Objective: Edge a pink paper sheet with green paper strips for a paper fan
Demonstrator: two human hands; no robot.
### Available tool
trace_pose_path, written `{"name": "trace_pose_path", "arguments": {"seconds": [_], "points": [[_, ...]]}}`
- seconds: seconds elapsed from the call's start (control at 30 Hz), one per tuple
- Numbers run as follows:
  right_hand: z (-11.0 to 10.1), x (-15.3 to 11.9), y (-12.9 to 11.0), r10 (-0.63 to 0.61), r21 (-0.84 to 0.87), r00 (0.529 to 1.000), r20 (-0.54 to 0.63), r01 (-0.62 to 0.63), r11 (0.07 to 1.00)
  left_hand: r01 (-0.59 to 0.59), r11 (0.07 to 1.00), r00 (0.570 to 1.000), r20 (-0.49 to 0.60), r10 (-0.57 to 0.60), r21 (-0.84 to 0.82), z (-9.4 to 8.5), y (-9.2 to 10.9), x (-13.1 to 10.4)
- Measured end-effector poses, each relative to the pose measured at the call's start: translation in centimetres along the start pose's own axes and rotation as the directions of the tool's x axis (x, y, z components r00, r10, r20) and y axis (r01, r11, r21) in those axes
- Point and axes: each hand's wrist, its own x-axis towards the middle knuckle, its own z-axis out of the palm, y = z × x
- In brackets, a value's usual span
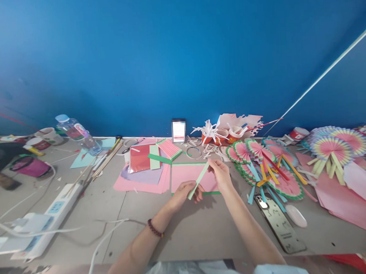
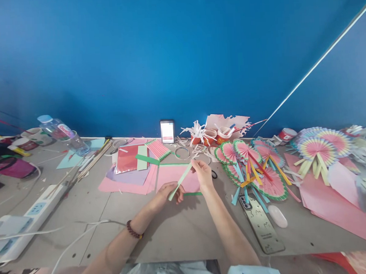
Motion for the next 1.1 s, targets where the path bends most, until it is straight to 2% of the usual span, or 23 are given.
{"name": "trace_pose_path", "arguments": {"seconds": [0.17, 0.33, 0.5, 0.63, 0.7, 0.77, 0.83, 0.87, 0.93, 0.97, 1.03, 1.1], "points": [[-0.9, 0.5, -0.3, -0.037, -0.016, 0.999, -0.027, 0.036, 0.999, -0.058, 0.992, 0.997, -0.047, 0.064, 0.108, -0.2, 0.2, 0.1], [-1.2, 0.3, -1.1, -0.038, 0.0, 0.998, -0.042, 0.038, 0.999, -0.05, 0.981, 0.973, -0.213, 0.091, 0.189, -0.9, 0.1, 0.6], [-1.7, -1.0, -2.3, -0.001, 0.083, 0.999, 0.043, -0.002, 0.997, -0.106, 0.986, 0.883, -0.444, 0.151, 0.126, -1.8, -0.1, 1.1], [-2.6, -1.9, -1.7, 0.038, 0.103, 0.983, 0.179, -0.057, 0.993, -0.203, 0.976, 0.831, -0.514, 0.214, 0.078, -2.3, 0.2, 1.1], [-3.2, -1.9, -1.0, 0.042, 0.076, 0.981, 0.187, -0.057, 0.995, -0.227, 0.969, 0.819, -0.519, 0.246, 0.101, -2.3, 0.5, 1.0], [-3.6, -1.7, -0.4, -0.021, -0.045, 0.994, 0.106, 0.026, 0.999, -0.233, 0.96, 0.813, -0.51, 0.281, 0.157, -2.1, 0.6, 0.9], [-3.7, -1.6, 0.0, -0.214, -0.287, 0.977, 0.003, 0.206, 0.936, -0.227, 0.943, 0.808, -0.494, 0.322, 0.243, -1.8, 0.5, 0.7], [-3.7, -1.6, 0.1, -0.338, -0.416, 0.941, -0.011, 0.303, 0.858, -0.228, 0.927, 0.804, -0.479, 0.352, 0.299, -1.7, 0.5, 0.6], [-3.3, -1.9, 0.0, -0.52, -0.579, 0.851, 0.069, 0.459, 0.674, -0.239, 0.869, 0.797, -0.424, 0.431, 0.434, -1.5, 0.3, 0.4], [-3.0, -2.1, 0.0, -0.555, -0.602, 0.818, 0.148, 0.52, 0.606, -0.25, 0.828, 0.796, -0.38, 0.472, 0.502, -1.5, 0.2, 0.4], [-2.3, -2.6, -0.1, -0.523, -0.577, 0.783, 0.335, 0.61, 0.543, -0.275, 0.746, 0.807, -0.276, 0.522, 0.607, -1.4, 0.0, 0.2], [-1.8, -3.1, 0.0, -0.421, -0.541, 0.777, 0.467, 0.628, 0.559, -0.285, 0.702, 0.831, -0.198, 0.521, 0.652, -1.3, -0.1, 0.1]]}}
